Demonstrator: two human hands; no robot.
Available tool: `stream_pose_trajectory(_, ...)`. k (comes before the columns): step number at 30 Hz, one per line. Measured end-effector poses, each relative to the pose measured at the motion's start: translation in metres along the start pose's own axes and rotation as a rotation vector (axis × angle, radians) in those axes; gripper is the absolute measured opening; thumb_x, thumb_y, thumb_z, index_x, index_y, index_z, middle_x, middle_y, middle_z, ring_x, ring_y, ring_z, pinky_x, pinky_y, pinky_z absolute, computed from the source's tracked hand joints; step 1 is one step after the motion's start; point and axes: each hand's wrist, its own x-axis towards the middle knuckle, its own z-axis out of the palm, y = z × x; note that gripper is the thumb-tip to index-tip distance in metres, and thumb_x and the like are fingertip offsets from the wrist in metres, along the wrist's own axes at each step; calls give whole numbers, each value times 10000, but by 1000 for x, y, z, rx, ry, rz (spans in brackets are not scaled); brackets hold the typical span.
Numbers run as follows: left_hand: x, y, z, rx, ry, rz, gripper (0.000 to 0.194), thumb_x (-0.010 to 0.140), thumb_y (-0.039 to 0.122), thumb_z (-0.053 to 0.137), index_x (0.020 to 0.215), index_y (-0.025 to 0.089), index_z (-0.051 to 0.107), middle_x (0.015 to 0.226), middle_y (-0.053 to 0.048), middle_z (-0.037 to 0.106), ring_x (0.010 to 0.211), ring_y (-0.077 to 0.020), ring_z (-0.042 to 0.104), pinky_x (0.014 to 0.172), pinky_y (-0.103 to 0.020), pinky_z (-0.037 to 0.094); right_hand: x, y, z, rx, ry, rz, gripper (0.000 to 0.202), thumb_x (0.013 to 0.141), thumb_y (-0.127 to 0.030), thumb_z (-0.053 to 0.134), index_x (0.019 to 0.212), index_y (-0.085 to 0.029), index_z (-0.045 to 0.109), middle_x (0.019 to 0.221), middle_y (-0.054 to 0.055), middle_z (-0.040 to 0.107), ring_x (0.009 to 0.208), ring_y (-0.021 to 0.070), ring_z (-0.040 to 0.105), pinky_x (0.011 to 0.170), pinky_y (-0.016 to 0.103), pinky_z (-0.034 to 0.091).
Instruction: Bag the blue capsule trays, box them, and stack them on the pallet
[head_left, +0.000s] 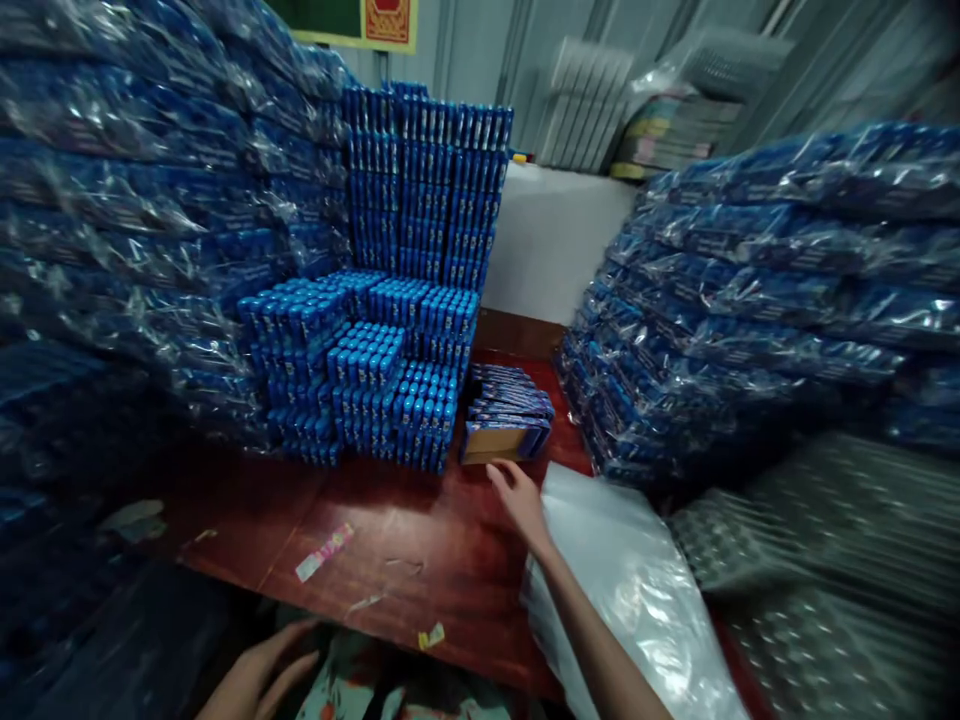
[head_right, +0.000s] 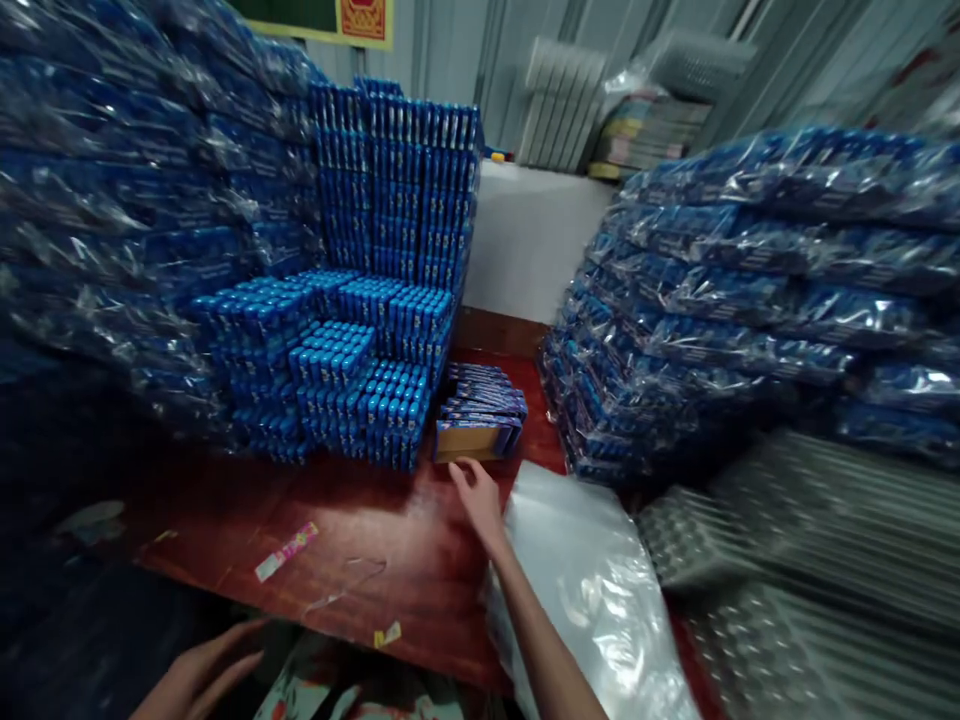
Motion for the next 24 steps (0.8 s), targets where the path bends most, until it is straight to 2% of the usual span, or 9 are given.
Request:
stream_pose_trajectory(3,28,59,9,-62,86,137,415,746,548,559,1036,282,692,1060,-34,708,1007,-258,649,902,-326,511,47,-7,63,-65,171,-19,421,732,-542,526,923,-173,594,849,97,648,817,238,601,757,353,464)
stream_pose_trajectory(5,48,88,14,-87,101,249,399,784,496,551,1084,262,671,1057,-48,705,994,-235,649,899,-321,509,62,-11,86,-73,241,-33,365,782,-508,446,871,-176,567,863,117,622,855,248,577,792,383,441)
stream_pose_trajectory(6,57,98,16,-95,104,300,387,803,467,547,1108,257,658,1070,-52,699,1001,-224,644,910,-323,501,65,-13,89,-73,271,-50,346,809,-487,396,845,-180,554,869,121,611,870,249,567,809,394,430)
stream_pose_trajectory(8,73,112,18,-114,124,380,369,825,414,546,1146,256,635,1114,-59,679,1032,-210,626,942,-337,481,61,-16,82,-69,318,-94,330,843,-451,333,819,-188,532,880,119,598,892,246,553,832,401,413)
stream_pose_trajectory(12,104,115,15,-219,250,389,387,816,376,560,1171,229,604,1198,-83,630,1094,-221,593,943,-369,486,19,-11,33,-148,338,-222,277,888,-401,350,910,-196,535,904,99,610,864,231,582,777,350,431)
stream_pose_trajectory(15,130,110,17,-311,348,293,379,804,397,561,1119,189,602,1148,-98,643,1087,-237,595,923,-390,497,-27,-3,1,-384,189,-408,200,904,-256,364,989,-215,539,885,70,640,765,205,621,657,299,445)
stream_pose_trajectory(17,146,112,24,-352,355,275,385,804,403,560,1118,182,585,1150,-103,629,1059,-230,604,926,-393,492,-56,0,-5,-559,60,-573,289,860,-103,337,1033,-217,538,920,71,657,773,194,638,622,281,451)
stream_pose_trajectory(20,167,126,39,-397,402,314,496,804,399,572,1249,198,480,1295,-120,500,1111,-222,559,943,-385,477,-97,5,8,-783,-198,-751,423,737,24,373,1043,-210,548,889,53,671,698,184,640,538,268,448)
stream_pose_trajectory(24,188,148,51,-384,645,297,688,774,417,627,1362,220,330,1371,-135,337,1242,-257,429,1013,-414,410,-135,14,38,-830,-525,-832,362,683,-13,526,989,-202,571,822,23,669,681,206,627,519,279,457)
